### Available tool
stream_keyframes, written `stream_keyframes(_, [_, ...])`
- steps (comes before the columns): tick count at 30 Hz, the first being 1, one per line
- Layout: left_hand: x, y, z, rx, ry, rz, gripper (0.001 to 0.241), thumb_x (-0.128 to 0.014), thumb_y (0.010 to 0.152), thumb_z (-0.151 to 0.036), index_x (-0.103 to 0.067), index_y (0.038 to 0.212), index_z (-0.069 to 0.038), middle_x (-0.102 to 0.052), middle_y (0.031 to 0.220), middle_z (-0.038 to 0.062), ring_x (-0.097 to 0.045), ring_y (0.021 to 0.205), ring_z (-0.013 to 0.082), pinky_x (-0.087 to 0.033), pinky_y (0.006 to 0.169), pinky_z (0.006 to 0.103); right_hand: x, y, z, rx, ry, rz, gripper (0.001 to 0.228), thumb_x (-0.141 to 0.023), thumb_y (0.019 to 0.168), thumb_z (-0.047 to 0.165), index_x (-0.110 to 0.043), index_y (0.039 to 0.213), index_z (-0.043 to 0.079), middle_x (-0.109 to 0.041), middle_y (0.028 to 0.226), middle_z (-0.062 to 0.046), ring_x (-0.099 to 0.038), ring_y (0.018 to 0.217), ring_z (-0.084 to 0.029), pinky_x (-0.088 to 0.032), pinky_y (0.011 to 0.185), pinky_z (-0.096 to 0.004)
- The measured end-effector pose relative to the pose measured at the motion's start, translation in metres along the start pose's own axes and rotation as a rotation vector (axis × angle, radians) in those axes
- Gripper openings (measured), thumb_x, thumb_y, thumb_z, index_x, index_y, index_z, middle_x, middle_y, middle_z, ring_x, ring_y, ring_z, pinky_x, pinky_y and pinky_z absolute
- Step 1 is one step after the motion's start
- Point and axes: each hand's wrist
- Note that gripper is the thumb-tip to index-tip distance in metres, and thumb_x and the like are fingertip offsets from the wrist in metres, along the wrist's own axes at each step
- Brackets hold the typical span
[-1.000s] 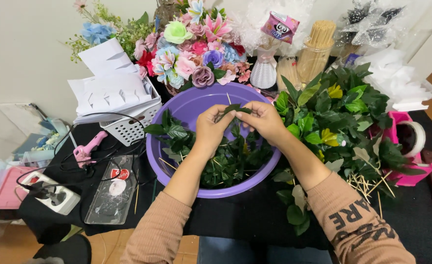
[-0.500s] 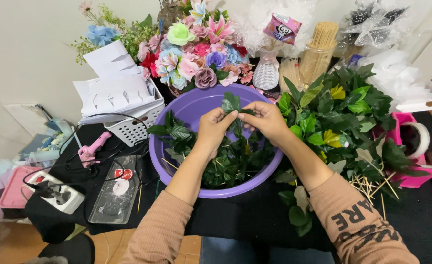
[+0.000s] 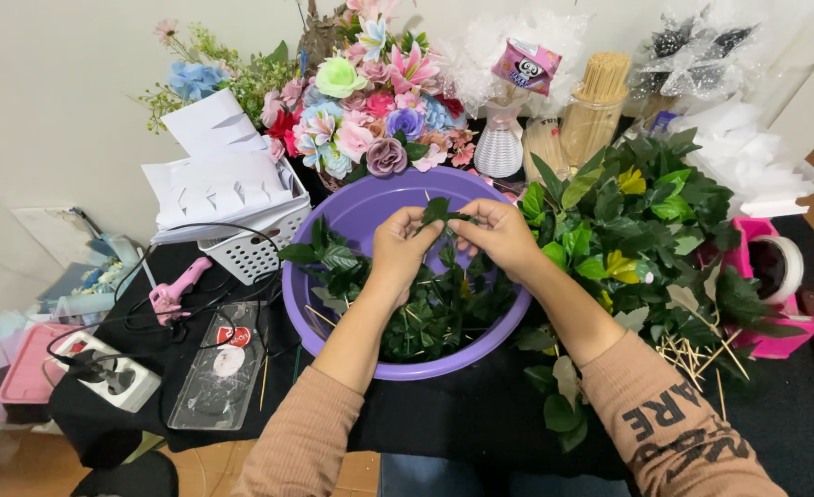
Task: The person assembles a floral arrangement by attaching artificial leaves and flowers to wooden skewers. They repeatedly pick up leaves and flowers from a purple basin, secure them to the skewers, and place the completed stems into a larger arrangement on the table.
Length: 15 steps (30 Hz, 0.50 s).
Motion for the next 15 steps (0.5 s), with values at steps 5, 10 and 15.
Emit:
stream_keyframes(5, [-0.003, 0.0, -0.005, -0.039, -0.016, 0.023, 0.029, -0.086, 0.077, -0.004, -0.073, 0.104, -0.004, -0.071, 0.086, 0.003, -0.068, 0.079, 0.0076, -0.057, 0.074, 0.0224, -0.003, -0.003, 0.007, 0.008, 0.011, 0.03, 0.016, -0.075, 0.09, 0.004, -0.071, 0.103, -0.003, -0.073, 0.072, -0.015, -0.072, 0.06, -0.015, -0.059, 0.048, -0.021])
stream_keyframes(10, [0.003, 0.006, 0.003, -0.053, -0.004, 0.01, 0.031, -0.084, 0.077, -0.002, -0.072, 0.106, -0.003, -0.066, 0.085, 0.002, -0.067, 0.078, 0.0075, -0.056, 0.073, 0.0214, -0.002, -0.002, 0.002, 0.007, 0.02, 0.047, 0.018, -0.073, 0.091, 0.005, -0.071, 0.107, -0.003, -0.073, 0.075, -0.016, -0.073, 0.06, -0.015, -0.059, 0.048, -0.022])
stream_keyframes(15, [0.003, 0.005, 0.002, -0.05, 0.008, 0.018, 0.029, -0.083, 0.077, -0.001, -0.072, 0.104, -0.004, -0.066, 0.085, 0.004, -0.068, 0.077, 0.0073, -0.055, 0.07, 0.0205, -0.001, -0.002, 0.002, 0.007, -0.008, 0.033, 0.017, -0.069, 0.09, 0.002, -0.071, 0.106, -0.004, -0.073, 0.075, -0.015, -0.072, 0.06, -0.015, -0.058, 0.048, -0.021])
Point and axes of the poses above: each hand's wrist, its own y-axis towards the middle knuckle, its own x-axis out of the back of the hand, z = x × y
